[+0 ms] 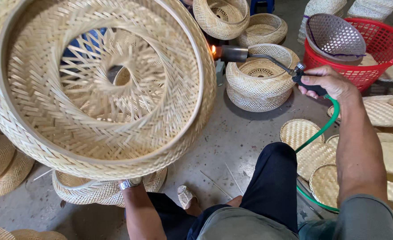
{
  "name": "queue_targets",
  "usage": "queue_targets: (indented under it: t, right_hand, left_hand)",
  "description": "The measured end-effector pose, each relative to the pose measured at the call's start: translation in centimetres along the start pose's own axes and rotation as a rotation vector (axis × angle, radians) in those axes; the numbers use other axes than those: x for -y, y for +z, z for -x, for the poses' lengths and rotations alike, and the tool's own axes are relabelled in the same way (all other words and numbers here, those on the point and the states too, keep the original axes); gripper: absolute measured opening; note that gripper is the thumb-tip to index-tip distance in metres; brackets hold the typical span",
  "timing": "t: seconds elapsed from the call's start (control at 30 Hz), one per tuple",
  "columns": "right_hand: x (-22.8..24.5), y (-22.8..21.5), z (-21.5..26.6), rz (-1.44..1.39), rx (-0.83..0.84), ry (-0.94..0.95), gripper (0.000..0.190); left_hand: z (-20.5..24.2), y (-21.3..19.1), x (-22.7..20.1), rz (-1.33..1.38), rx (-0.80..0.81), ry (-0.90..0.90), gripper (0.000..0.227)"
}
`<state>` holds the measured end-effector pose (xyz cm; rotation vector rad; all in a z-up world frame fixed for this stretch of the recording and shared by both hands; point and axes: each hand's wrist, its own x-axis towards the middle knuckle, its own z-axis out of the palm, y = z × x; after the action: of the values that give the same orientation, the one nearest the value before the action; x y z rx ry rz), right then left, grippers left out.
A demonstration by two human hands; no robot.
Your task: The person uses a handheld blowtorch to apply heat to the interior and exterior surfaces of woven bamboo baskets. They rotate each basket to cover different areas and then place it back into a stack. The process is repeated for multiple baskets in a workshop setting.
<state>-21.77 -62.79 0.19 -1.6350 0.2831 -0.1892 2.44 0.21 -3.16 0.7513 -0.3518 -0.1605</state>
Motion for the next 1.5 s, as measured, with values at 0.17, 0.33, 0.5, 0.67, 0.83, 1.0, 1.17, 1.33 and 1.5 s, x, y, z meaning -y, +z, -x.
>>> queue_targets:
  t: [0.17,0.33,0.5,0.67,0.83,1.0,1.17,1.33,1.5]
  right_hand:
    - [-1.5,3.7,-0.8,-0.026,-0.029,-0.037,0.024]
    - [-3.0,8.9,-0.9,-0.031,-0.044,-0.121,0.018]
    - [-4.9,14.4,-1.2,0.036,-0.007,-0.201,0.019]
    - [-5.2,17.9,-0.6,0.189,-0.068,-0.288,0.022]
    - [-2.9,19.8,0.9,0.439,-0.212,-0.388,0.027]
    - [-0.1,21.9,1.8,0.589,-0.264,-0.834,0.037]
    - [2.6,24.0,2.2,0.596,-0.147,-0.586,0.029]
    - [4.9,25.7,2.1,0.572,-0.137,-0.666,0.029]
    - [6.7,27.3,1.7,0.547,-0.127,-0.677,0.036]
  left_hand:
    - [-7.2,4.0,-2.0,0.027,0.073,0.128,0.049]
    - [-12.4,6.2,-5.5,0.079,0.091,0.248,0.051]
    - [-15.4,7.7,-7.3,0.154,0.099,0.384,0.054]
    - [-17.1,8.9,-8.1,0.199,0.121,0.485,0.057]
    - [-17.4,9.6,-8.0,0.213,0.026,0.473,0.062]
    - [-17.7,9.6,-7.3,-0.112,-0.399,0.687,0.071]
    - [-16.4,7.8,-6.3,-0.171,-0.534,0.753,0.067]
    - [-14.8,6.8,-5.2,-0.241,-0.571,0.862,0.057]
    - [-11.4,6.0,-4.4,-0.365,-0.509,0.86,0.047]
